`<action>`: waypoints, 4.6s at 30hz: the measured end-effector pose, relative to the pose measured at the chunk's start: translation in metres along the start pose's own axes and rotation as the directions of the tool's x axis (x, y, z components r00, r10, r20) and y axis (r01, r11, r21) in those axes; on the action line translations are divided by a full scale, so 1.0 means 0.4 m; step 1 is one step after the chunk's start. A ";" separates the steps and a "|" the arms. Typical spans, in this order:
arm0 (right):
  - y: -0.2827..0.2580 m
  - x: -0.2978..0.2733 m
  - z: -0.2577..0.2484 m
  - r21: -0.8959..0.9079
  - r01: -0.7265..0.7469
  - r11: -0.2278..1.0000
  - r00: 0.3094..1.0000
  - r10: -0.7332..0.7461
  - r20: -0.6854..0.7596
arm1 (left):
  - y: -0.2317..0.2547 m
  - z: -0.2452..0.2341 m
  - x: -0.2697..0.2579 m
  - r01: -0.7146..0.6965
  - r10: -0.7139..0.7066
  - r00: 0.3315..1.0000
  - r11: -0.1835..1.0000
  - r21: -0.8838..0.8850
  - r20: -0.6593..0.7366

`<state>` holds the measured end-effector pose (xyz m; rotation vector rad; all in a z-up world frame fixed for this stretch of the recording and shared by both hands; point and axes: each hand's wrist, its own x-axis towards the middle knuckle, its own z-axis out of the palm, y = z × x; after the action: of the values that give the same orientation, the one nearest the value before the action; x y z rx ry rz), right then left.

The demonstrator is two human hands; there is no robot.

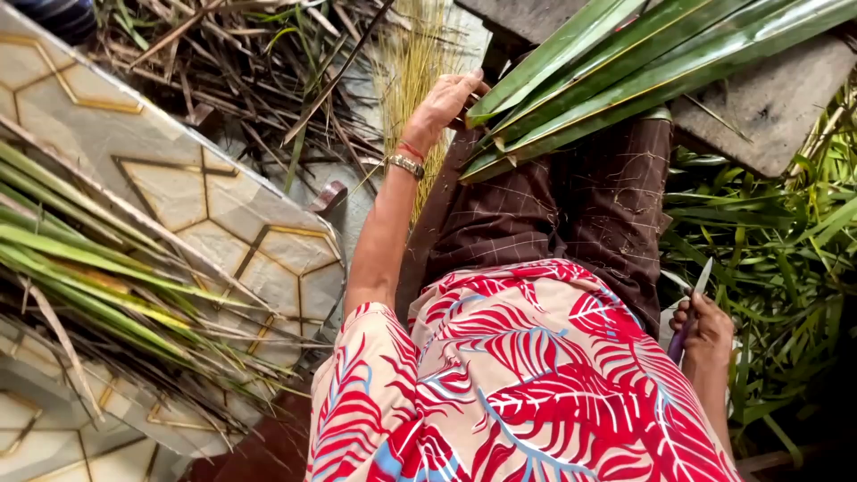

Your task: Stripping the green leafy material from palm frond midribs using a small knife to collect the sticks for broom making.

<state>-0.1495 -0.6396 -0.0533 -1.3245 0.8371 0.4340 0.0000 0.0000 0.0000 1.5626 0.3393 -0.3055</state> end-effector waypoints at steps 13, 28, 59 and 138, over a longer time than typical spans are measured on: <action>-0.144 -0.178 0.238 0.025 0.260 0.965 0.961 -0.261 0.094 | 0.130 0.016 0.011 0.294 -0.242 0.943 0.926 -0.235 0.228; -0.339 -0.389 0.557 -0.189 0.487 0.853 0.868 -0.448 0.215 | 0.192 0.170 -0.044 -0.194 0.187 0.980 0.970 -0.147 -0.061; -0.368 -0.415 0.710 -0.336 0.445 0.830 0.880 -0.336 0.335 | 0.276 0.452 -0.251 -0.588 0.757 0.648 0.435 0.682 0.076; -0.241 -0.379 0.625 -0.137 0.190 0.972 0.933 -0.135 0.332 | 0.147 0.500 -0.214 -0.542 0.616 0.746 0.342 0.768 0.253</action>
<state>-0.1079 -0.3952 0.1287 -1.4179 0.4216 0.5798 -0.0514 -0.2025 0.0841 2.5100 -0.4175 0.2440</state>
